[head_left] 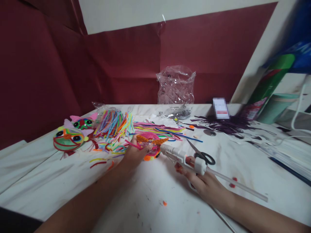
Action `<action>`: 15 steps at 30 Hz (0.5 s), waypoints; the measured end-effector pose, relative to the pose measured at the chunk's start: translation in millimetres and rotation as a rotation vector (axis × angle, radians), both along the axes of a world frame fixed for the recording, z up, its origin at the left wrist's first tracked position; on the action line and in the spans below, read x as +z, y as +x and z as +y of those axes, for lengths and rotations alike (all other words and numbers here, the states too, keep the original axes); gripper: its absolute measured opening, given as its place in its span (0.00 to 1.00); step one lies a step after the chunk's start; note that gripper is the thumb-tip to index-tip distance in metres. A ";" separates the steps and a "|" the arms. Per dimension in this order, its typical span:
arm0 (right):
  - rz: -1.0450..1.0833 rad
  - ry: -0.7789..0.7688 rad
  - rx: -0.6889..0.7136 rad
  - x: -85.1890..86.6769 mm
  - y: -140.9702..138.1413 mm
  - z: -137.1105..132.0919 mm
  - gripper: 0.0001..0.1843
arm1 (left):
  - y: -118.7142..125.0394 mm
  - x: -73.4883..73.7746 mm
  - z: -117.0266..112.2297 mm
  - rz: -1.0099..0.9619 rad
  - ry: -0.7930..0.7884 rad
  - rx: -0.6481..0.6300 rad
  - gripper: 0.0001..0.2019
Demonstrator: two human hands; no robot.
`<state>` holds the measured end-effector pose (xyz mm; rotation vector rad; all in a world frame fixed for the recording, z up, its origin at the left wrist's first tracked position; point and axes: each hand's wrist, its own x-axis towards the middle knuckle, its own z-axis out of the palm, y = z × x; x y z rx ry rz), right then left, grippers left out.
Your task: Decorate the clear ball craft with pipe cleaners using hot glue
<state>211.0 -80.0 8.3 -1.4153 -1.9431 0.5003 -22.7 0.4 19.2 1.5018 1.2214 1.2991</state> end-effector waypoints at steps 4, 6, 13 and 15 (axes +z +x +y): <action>-0.016 0.053 0.033 -0.2 0.4 -2.2 0.22 | 0.8 1.3 -1.1 0.056 -0.014 0.008 0.24; -0.017 0.082 0.039 1.7 -1.1 -4.9 0.21 | 1.4 0.4 -0.8 0.048 0.000 0.006 0.25; 0.002 0.048 -0.013 5.2 -2.3 -6.9 0.23 | 2.0 -0.5 0.6 0.040 -0.006 0.030 0.23; 0.010 0.031 -0.034 5.4 -1.7 -6.0 0.23 | 2.2 -0.1 0.5 0.002 0.013 0.045 0.24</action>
